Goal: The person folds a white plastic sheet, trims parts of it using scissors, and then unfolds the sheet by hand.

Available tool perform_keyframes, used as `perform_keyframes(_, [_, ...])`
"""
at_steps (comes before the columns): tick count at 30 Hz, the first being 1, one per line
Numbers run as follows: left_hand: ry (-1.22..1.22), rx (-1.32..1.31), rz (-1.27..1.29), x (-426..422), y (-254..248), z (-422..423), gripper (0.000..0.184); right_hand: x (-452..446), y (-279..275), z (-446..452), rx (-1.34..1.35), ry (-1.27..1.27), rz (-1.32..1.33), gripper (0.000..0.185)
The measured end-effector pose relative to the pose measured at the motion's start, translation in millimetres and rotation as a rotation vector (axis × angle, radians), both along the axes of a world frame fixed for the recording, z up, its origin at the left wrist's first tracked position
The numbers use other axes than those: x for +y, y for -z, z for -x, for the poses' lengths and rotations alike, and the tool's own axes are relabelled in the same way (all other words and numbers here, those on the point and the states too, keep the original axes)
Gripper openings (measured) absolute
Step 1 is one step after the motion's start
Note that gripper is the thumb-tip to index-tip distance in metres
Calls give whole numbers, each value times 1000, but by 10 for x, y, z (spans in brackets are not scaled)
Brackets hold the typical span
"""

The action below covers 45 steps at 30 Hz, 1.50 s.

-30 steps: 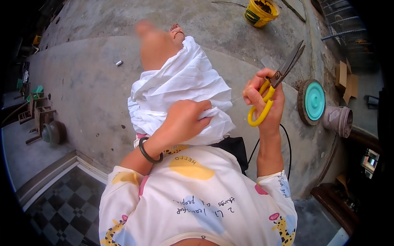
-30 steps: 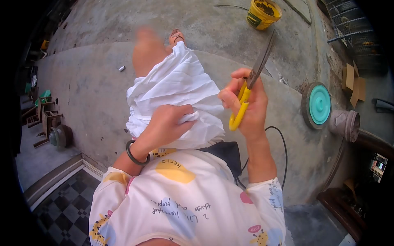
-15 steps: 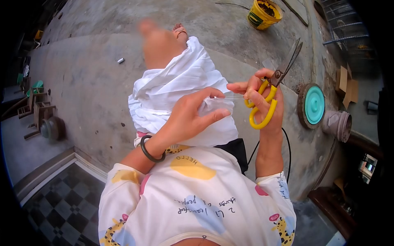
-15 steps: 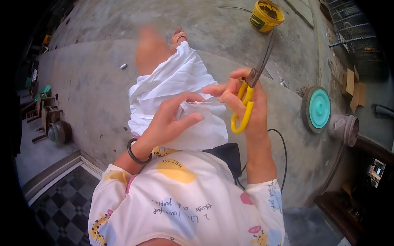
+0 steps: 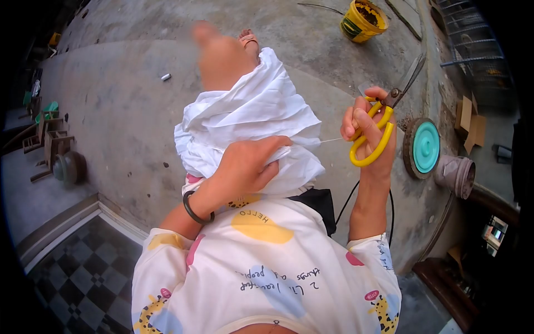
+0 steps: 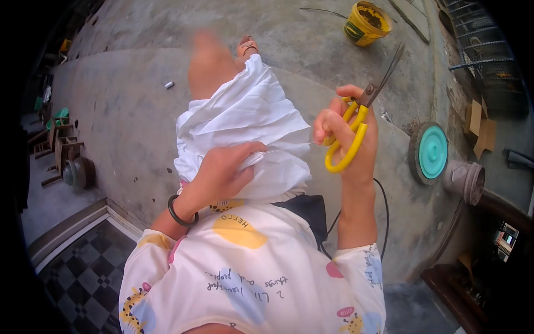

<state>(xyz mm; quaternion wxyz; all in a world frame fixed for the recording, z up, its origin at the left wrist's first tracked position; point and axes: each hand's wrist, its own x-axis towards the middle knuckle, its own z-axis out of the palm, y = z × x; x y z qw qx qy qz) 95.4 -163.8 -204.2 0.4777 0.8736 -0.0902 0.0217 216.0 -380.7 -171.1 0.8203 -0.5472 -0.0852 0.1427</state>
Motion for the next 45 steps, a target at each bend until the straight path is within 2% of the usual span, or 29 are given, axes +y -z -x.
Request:
perform_keyframes(3, [13,23,100,-19,-112,-7,27,72,93,-28,3,-14,7,35])
perform_keyframes(6, [24,11,276,-1,-63,-32,17,73,138,-68,24,-7,-8,33])
perform_keyframes(10, [-80,231,338,29,-40,-50,12,53,252,-123,46,-13,28,34])
perform_keyframes(16, [-224,224,402,2,50,-143,13,-161,495,-421,105,-15,441,38])
perform_keyframes(19, [-290,264,442,51,42,-181,14,-480,502,-469,189,-145,615,44])
perform_keyframes(22, [-329,305,476,63,45,-210,15,-656,355,-323,141,-250,753,61])
perform_keyframes(25, [-314,323,489,56,2,-232,14,-699,228,-53,13,-368,667,80])
perform_keyframes(28, [-276,323,446,72,-30,-214,12,-571,86,199,5,-622,627,98])
perform_keyframes(31, [-229,311,396,93,5,-152,8,-519,178,339,-20,-757,674,108])
perform_keyframes(32, [-222,291,389,79,16,-138,7,-558,269,366,51,-806,660,112])
perform_keyframes(38, [-209,195,307,-8,23,-111,6,-731,414,526,310,-912,546,107])
perform_keyframes(45, [-175,89,173,-102,28,-45,8,-593,504,549,237,-919,506,98])
